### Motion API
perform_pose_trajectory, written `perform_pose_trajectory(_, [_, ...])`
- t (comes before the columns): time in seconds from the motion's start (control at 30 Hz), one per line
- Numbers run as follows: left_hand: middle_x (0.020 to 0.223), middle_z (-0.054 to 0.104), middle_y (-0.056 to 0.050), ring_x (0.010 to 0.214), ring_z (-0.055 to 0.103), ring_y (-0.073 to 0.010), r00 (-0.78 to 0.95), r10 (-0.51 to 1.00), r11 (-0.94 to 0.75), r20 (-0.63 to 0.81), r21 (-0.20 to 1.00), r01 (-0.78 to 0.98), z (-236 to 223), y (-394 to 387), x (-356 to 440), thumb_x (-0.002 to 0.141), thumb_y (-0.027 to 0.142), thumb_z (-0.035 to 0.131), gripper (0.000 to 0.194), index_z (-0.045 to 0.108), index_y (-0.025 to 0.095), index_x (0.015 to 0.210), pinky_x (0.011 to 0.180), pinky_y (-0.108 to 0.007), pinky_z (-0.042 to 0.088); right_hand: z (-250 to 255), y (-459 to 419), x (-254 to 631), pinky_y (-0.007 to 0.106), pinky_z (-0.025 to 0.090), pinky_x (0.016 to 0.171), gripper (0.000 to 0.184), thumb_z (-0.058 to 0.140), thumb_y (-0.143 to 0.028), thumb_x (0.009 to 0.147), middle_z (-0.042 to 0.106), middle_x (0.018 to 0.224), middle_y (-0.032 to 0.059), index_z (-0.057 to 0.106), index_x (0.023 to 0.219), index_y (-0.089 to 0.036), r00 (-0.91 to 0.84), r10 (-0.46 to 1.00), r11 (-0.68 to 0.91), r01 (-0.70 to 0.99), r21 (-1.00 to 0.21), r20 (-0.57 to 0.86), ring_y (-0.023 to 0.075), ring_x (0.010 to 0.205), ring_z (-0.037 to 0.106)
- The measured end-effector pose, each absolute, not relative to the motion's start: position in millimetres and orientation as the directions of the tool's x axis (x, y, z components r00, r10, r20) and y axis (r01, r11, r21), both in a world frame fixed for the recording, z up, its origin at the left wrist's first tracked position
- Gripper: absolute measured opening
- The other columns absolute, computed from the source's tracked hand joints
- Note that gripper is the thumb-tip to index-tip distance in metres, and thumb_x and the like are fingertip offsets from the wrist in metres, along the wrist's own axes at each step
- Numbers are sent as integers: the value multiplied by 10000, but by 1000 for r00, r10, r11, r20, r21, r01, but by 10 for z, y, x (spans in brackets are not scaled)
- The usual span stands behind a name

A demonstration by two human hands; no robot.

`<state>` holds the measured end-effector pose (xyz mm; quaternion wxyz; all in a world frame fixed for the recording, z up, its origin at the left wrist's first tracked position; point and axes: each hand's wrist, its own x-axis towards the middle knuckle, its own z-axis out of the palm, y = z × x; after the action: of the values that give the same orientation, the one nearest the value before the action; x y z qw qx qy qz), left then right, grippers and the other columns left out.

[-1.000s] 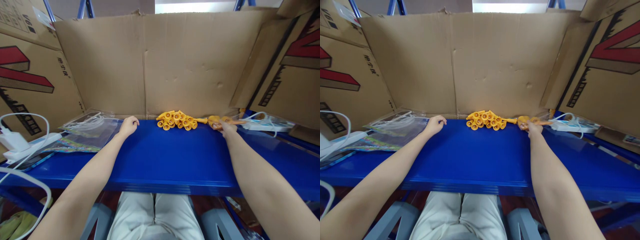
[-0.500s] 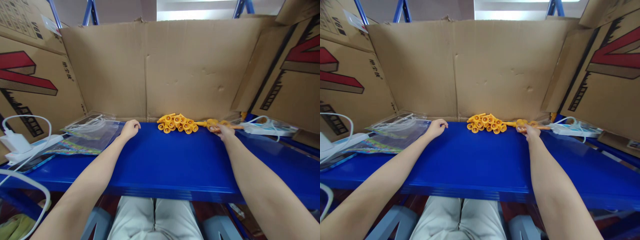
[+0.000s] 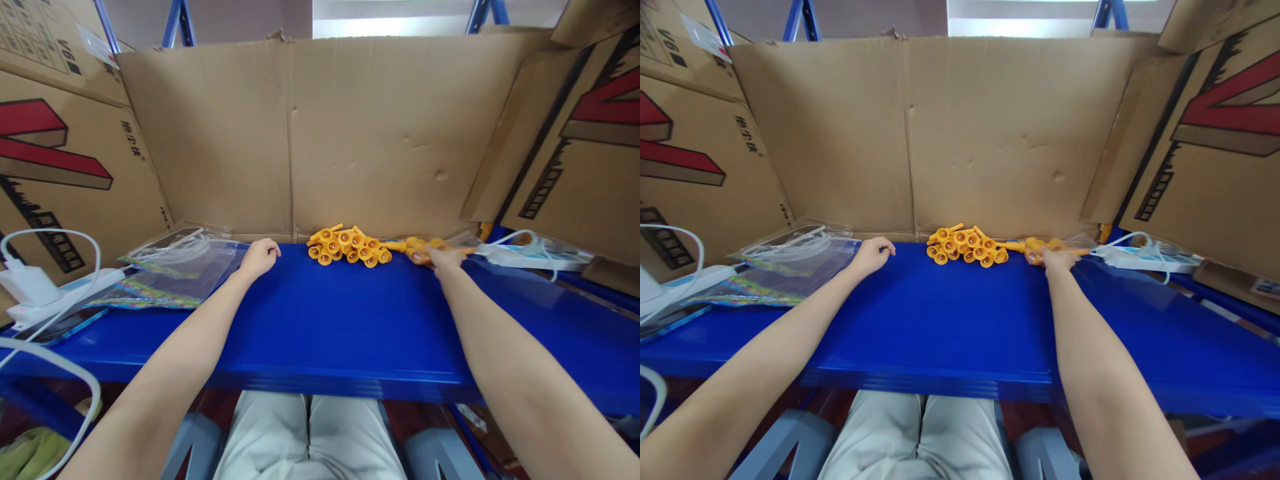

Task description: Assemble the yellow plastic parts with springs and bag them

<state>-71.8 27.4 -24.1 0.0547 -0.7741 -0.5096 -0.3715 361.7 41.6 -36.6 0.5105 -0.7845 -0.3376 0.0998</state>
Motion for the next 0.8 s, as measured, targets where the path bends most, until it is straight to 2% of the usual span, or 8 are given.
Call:
perform_pose_trajectory(0.1, [745, 686, -31, 814, 641, -191, 205, 750, -476, 629, 298, 827, -241, 267, -717, 671, 83, 424, 262, 647, 198, 599, 858, -327, 492, -387, 349, 3602, 546, 230, 1124, 908, 689, -295, 759, 131, 1510, 330, 169, 1470, -73, 833, 504, -390, 457, -800, 230, 427, 1392, 223])
perform_pose_trajectory(0.13, [745, 686, -32, 815, 640, -192, 206, 750, -476, 629, 298, 827, -241, 266, -716, 672, 82, 424, 263, 650, 197, 601, 856, -327, 492, -404, 326, 3612, 572, 151, 1137, 889, 676, -299, 766, 101, 1533, 300, 176, 1475, -100, 823, 501, -413, 500, -761, 268, 410, 1420, 147])
perform_pose_trajectory(0.2, [749, 686, -33, 812, 639, -190, 206, 750, -477, 628, 297, 827, -241, 265, -716, 674, 83, 426, 262, 653, 196, 605, 851, -324, 493, -443, 294, 3645, 614, 61, 1123, 732, 610, -328, 813, 178, 1541, 244, 278, 1444, -160, 772, 567, -411, 567, -714, 287, 369, 1439, 100])
perform_pose_trajectory(0.27, [753, 686, -32, 806, 637, -187, 205, 751, -474, 628, 297, 829, -240, 265, -715, 675, 83, 428, 260, 652, 195, 604, 848, -321, 492, -474, 289, 3683, 622, 63, 1110, 602, 568, -372, 839, 293, 1505, 225, 386, 1379, -181, 738, 639, -404, 562, -722, 216, 349, 1432, 146])
perform_pose_trajectory(0.33, [752, 686, -31, 803, 637, -185, 206, 751, -475, 627, 296, 829, -238, 263, -713, 673, 80, 426, 258, 646, 194, 601, 845, -319, 492, -487, 301, 3712, 613, 92, 1109, 603, 574, -430, 829, 334, 1482, 233, 424, 1352, -169, 727, 668, -415, 540, -732, 158, 347, 1422, 186])
perform_pose_trajectory(0.5, [743, 689, -23, 792, 640, -184, 205, 755, -471, 623, 298, 830, -231, 253, -710, 670, 83, 423, 256, 638, 200, 597, 837, -315, 496, -472, 304, 3736, 636, 182, 1085, 756, 663, -572, 727, 351, 1473, 225, 439, 1343, -196, 714, 680, -377, 534, -757, 166, 381, 1417, 180])
perform_pose_trajectory(0.67, [744, 692, -26, 786, 641, -183, 213, 752, -474, 624, 286, 833, -235, 254, -710, 668, 92, 419, 260, 644, 202, 596, 836, -318, 500, -451, 253, 3742, 606, 256, 1070, 1068, 797, -625, 522, 246, 1513, 254, 370, 1397, -187, 669, 728, -315, 516, -797, 145, 415, 1428, 98])
perform_pose_trajectory(0.8, [736, 692, -18, 782, 643, -178, 212, 748, -477, 629, 287, 830, -244, 265, -716, 666, 102, 424, 257, 650, 206, 600, 832, -315, 504, -440, 233, 3720, 607, 264, 1060, 1069, 800, -622, 516, 228, 1528, 242, 362, 1400, -212, 666, 729, -330, 544, -772, 158, 415, 1429, 102])
